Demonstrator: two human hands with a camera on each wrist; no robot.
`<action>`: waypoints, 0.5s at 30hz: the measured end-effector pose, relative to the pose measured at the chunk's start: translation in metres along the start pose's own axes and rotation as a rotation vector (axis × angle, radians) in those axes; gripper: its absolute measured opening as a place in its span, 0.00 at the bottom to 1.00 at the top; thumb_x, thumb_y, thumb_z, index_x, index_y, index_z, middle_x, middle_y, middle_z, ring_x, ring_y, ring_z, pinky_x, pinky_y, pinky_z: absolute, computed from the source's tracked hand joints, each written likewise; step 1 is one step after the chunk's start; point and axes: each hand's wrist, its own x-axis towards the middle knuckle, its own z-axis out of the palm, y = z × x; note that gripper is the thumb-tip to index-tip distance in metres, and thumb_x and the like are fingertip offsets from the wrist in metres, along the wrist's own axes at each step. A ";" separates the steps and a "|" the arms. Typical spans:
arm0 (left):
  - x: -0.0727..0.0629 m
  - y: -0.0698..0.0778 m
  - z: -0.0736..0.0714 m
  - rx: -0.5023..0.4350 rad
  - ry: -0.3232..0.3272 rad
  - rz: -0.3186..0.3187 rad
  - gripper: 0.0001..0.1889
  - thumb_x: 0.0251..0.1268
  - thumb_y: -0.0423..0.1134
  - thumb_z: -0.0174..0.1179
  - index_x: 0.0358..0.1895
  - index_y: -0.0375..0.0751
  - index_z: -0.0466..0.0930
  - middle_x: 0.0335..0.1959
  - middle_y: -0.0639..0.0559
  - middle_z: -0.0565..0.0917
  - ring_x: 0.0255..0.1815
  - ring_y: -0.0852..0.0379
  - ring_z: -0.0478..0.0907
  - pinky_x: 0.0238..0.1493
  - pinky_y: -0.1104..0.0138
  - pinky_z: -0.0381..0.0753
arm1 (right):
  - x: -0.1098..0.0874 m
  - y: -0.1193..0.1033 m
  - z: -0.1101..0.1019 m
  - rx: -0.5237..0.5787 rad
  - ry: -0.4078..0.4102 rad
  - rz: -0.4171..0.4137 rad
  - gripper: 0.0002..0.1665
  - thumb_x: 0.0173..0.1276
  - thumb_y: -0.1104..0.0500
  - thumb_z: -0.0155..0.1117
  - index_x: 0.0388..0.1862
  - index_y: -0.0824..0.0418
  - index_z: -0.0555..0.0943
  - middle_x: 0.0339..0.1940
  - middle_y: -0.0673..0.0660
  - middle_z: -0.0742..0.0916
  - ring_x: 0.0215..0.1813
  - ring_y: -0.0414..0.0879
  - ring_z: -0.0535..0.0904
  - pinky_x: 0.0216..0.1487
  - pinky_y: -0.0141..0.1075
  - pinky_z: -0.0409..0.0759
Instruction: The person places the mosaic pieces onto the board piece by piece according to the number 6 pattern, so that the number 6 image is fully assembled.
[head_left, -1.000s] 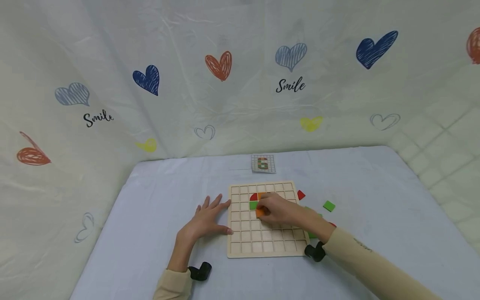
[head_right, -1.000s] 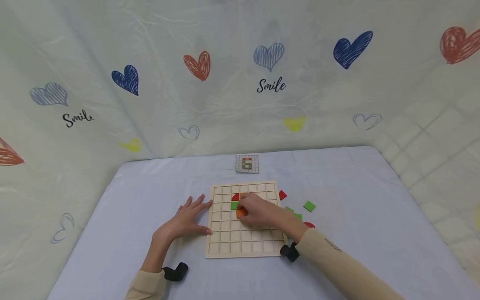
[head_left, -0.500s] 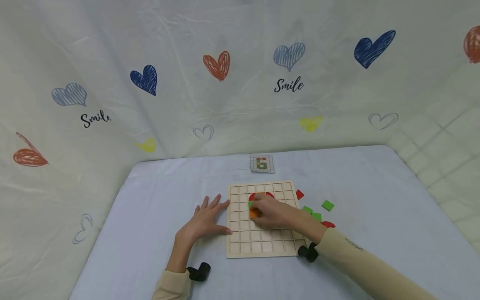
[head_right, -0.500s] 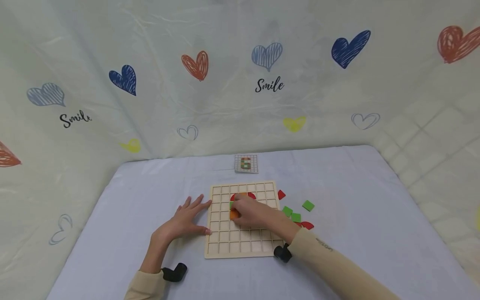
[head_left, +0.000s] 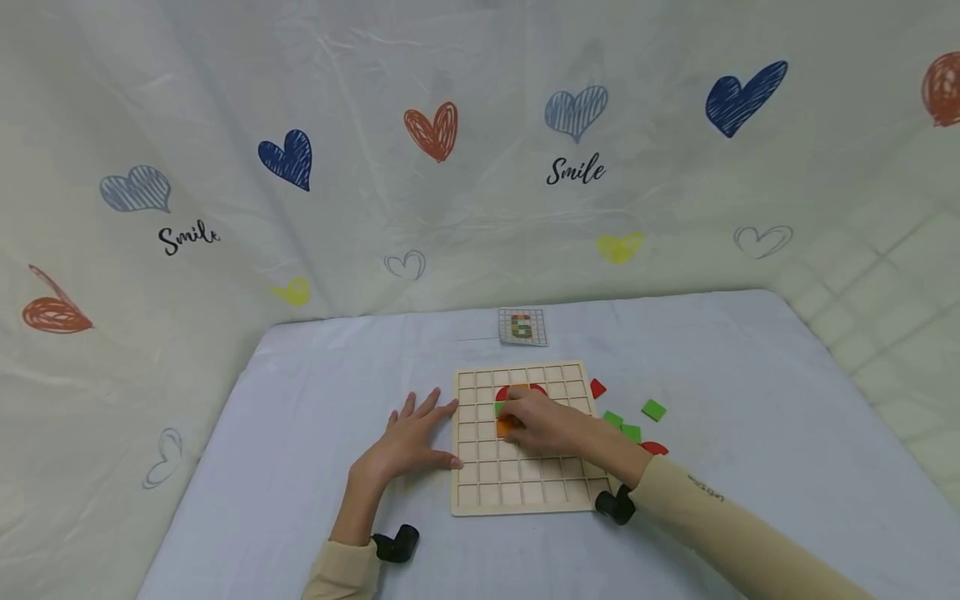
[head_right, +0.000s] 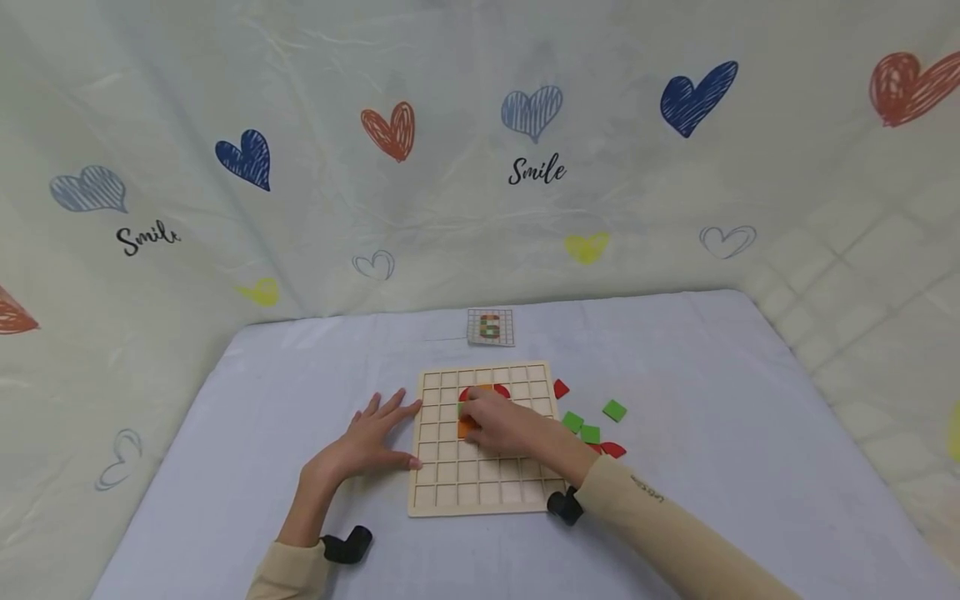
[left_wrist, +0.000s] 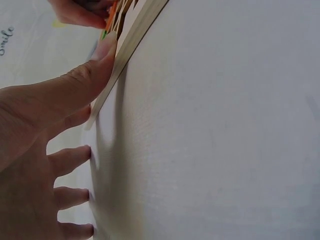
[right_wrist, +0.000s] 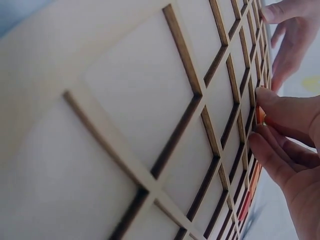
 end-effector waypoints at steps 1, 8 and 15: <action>0.000 0.000 0.000 0.003 0.001 0.000 0.50 0.51 0.56 0.79 0.79 0.53 0.66 0.85 0.44 0.54 0.84 0.28 0.39 0.76 0.29 0.44 | 0.000 0.000 0.000 0.001 0.004 -0.006 0.11 0.68 0.62 0.73 0.46 0.65 0.87 0.40 0.54 0.82 0.40 0.42 0.75 0.43 0.32 0.81; 0.001 0.001 0.000 0.003 -0.003 -0.004 0.50 0.50 0.56 0.79 0.79 0.53 0.66 0.85 0.44 0.54 0.84 0.29 0.39 0.77 0.30 0.43 | -0.001 0.001 -0.002 0.015 0.026 -0.036 0.10 0.67 0.63 0.73 0.44 0.66 0.87 0.41 0.56 0.83 0.42 0.45 0.79 0.47 0.35 0.83; 0.002 0.001 0.000 -0.008 -0.004 -0.015 0.50 0.50 0.54 0.80 0.79 0.53 0.66 0.85 0.44 0.53 0.84 0.29 0.39 0.77 0.29 0.42 | -0.006 0.004 -0.008 -0.004 0.037 -0.046 0.09 0.67 0.64 0.73 0.45 0.66 0.87 0.42 0.56 0.85 0.42 0.46 0.80 0.48 0.36 0.84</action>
